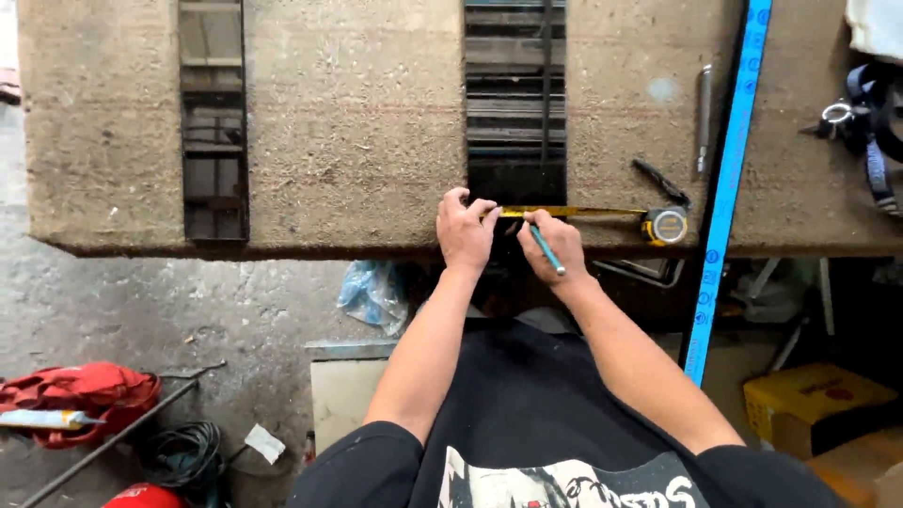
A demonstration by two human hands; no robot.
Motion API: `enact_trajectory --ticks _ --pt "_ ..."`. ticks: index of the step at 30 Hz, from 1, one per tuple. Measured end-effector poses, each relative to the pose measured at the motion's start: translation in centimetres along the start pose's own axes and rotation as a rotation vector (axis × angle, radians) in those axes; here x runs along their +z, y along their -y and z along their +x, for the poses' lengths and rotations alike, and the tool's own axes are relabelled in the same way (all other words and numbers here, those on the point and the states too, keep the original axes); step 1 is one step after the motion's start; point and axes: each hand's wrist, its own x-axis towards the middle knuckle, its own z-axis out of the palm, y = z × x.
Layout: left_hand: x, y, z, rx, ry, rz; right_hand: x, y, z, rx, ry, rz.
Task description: Measuring and marking glass panels on a workbench using a tape measure, level, and pencil
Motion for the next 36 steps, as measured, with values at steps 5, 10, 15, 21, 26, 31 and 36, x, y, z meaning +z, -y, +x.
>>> enact_trajectory --ticks 5,10,15,21,26,31,36 --pt "0.3 0.3 -0.2 -0.007 0.004 0.008 0.5 -0.7 -0.1 0.032 0.036 -0.018" --pt "0.2 0.3 0.2 -0.014 0.018 -0.005 0.2 -0.3 -0.1 0.092 0.033 0.039" --pt "0.5 0.8 0.3 -0.022 0.028 -0.007 -5.0 -0.3 -0.5 0.161 -0.146 0.376" --pt "0.6 0.8 -0.2 -0.017 0.014 -0.021 -10.6 -6.9 -3.2 0.487 -0.303 0.66" --pt "0.0 0.4 -0.2 -0.04 0.021 -0.042 -13.5 -11.6 -5.0 0.276 -0.445 -0.013" --pt "-0.1 0.3 -0.3 -0.044 0.017 -0.051 -12.8 -12.5 -4.3 0.15 -0.344 -0.069" --pt "0.0 0.3 -0.4 -0.042 -0.001 -0.066 -11.8 -12.7 -3.6 0.107 -0.275 -0.083"
